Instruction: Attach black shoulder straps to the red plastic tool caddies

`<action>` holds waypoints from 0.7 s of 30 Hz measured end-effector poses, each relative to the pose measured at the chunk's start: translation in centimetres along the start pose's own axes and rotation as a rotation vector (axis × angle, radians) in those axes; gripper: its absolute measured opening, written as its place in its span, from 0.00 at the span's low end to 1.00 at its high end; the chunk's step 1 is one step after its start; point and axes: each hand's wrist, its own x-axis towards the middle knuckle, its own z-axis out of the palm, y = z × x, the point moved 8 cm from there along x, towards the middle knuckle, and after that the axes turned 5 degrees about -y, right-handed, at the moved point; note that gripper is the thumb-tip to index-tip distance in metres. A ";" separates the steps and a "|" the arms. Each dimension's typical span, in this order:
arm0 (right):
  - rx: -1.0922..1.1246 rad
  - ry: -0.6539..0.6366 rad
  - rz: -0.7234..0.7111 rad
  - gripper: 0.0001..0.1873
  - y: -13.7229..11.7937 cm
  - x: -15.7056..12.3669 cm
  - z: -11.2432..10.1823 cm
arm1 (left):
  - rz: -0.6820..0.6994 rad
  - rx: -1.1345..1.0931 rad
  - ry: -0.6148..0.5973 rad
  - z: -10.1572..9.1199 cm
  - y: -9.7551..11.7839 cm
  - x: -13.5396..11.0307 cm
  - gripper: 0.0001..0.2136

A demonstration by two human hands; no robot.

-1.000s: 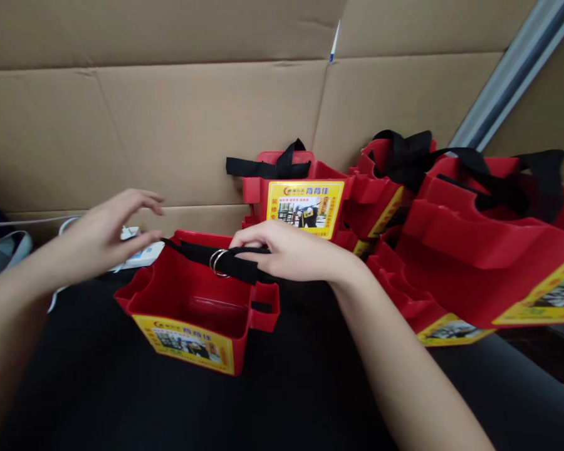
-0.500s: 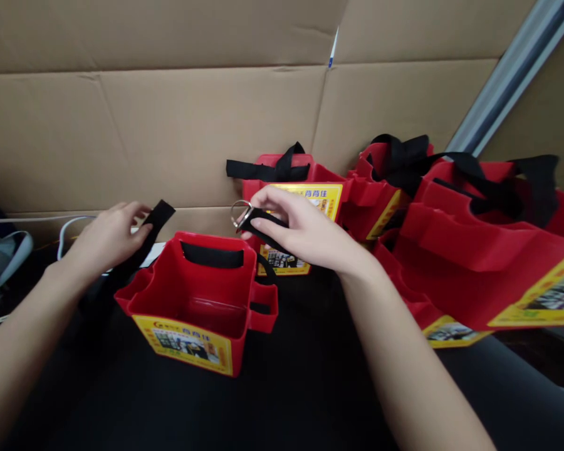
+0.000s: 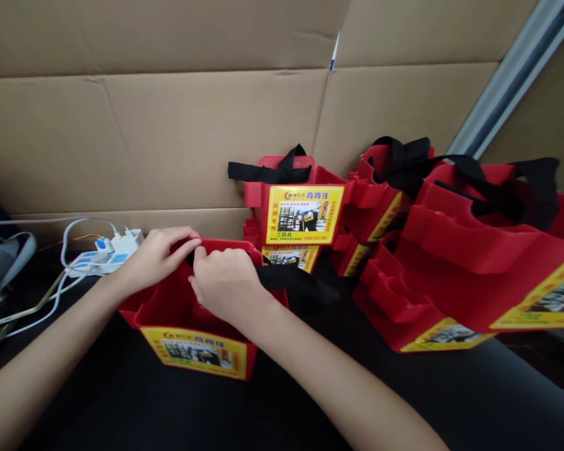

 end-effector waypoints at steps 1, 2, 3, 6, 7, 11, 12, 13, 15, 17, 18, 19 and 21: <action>-0.006 -0.009 -0.007 0.19 -0.2 0.1 0.3 | 0.003 -0.023 0.005 0.1 0.0 0.0 0.10; -0.009 -0.016 -0.010 0.20 -0.3 0.1 0.4 | -0.001 -0.039 0.008 0.1 -0.1 0.0 0.10; -0.010 -0.020 -0.008 0.21 -0.2 0.1 0.5 | -0.009 -0.048 0.009 0.2 -0.2 0.0 0.10; 0.002 -0.055 -0.031 0.21 -0.1 -0.1 0.6 | -0.027 -0.057 -0.002 0.3 -0.5 -0.1 0.12; 0.015 -0.083 -0.043 0.20 -0.2 0.0 0.7 | -0.027 -0.057 -0.006 0.3 -0.5 -0.1 0.12; 0.069 -0.191 -0.055 0.14 -0.2 0.2 1.3 | -0.027 -0.044 -0.007 0.2 -0.6 0.0 0.12; 0.089 -0.210 -0.084 0.12 -0.2 0.2 1.3 | -0.031 -0.036 -0.003 0.2 -0.6 0.1 0.11; 0.130 -0.237 -0.158 0.10 -0.5 0.0 1.2 | -0.034 -0.027 0.001 0.2 -0.7 0.1 0.11; 0.276 -0.319 -0.395 0.08 -1.3 -1.0 0.6 | -0.036 -0.014 0.007 0.1 -0.6 0.1 0.11; 0.451 -0.397 -0.603 0.08 -0.8 -2.6 -0.5 | -0.025 -0.008 -0.002 0.1 -0.5 0.1 0.11; 0.513 -0.412 -0.634 0.09 0.3 -3.3 -0.9 | -0.019 -0.004 -0.009 0.1 -0.4 0.1 0.11; 0.550 -0.398 -0.602 0.11 1.9 -3.7 -1.2 | -0.014 0.002 -0.011 0.1 -0.4 0.1 0.12; 0.601 -0.342 -0.502 0.14 5.6 -4.3 -1.5 | -0.009 0.015 -0.002 -0.1 -0.3 0.1 0.12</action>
